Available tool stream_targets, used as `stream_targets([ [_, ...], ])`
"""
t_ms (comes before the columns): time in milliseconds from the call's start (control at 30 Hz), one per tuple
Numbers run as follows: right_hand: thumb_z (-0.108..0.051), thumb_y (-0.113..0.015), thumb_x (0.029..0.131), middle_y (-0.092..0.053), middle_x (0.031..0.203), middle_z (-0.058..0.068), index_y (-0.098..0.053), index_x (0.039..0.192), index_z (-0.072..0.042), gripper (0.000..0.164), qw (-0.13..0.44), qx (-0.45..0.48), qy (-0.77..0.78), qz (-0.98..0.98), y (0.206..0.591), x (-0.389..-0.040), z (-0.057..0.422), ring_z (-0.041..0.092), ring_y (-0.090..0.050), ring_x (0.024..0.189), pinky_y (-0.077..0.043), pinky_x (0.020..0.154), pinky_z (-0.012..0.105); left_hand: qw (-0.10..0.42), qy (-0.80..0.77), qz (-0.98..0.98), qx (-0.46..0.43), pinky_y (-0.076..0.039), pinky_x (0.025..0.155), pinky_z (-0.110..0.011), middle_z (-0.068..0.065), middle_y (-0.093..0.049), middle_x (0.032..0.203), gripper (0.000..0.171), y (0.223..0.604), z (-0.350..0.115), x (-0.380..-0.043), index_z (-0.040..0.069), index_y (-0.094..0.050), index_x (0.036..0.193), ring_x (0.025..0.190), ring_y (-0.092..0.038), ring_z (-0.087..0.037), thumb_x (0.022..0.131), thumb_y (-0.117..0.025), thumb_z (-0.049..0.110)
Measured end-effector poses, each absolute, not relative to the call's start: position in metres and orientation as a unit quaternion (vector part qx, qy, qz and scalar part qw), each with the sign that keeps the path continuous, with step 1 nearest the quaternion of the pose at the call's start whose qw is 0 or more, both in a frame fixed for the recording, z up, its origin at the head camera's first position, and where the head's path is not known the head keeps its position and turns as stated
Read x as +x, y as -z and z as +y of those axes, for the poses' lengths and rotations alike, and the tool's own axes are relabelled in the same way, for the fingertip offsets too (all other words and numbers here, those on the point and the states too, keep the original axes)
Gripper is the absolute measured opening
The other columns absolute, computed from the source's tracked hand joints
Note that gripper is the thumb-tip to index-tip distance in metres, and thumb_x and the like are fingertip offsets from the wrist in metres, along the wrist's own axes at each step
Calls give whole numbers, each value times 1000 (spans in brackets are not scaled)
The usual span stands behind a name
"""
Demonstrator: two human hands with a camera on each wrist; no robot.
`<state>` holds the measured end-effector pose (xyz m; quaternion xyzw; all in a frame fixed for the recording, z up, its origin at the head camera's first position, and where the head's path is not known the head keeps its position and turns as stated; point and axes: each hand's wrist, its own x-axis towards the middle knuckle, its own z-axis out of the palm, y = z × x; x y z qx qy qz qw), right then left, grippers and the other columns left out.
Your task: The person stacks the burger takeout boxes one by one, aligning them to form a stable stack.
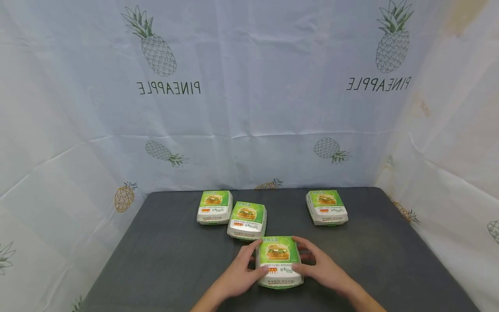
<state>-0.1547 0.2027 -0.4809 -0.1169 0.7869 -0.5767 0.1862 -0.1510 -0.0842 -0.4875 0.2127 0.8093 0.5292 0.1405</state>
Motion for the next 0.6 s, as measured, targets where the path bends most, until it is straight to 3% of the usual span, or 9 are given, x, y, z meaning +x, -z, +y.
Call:
stream_targets([
  [333, -33, -71, 98, -44, 145, 26, -27, 160, -8, 81, 211, -123, 565, 788, 485, -156, 199, 41, -55, 124, -55, 89, 48, 160, -523, 813, 201, -56, 82, -31, -14, -42, 135, 73, 495, -89, -149, 19, -32, 160, 114, -57, -32, 98, -70, 30],
  [600, -28, -70, 99, -42, 146, 29, -24, 161, -6, 81, 214, -130, 573, 781, 486, -154, 200, 43, -54, 125, -55, 89, 50, 167, -544, 797, 203, -56, 84, -26, -16, -38, 141, 78, 498, -90, -154, 17, -29, 161, 119, -55, -30, 97, -72, 32],
])
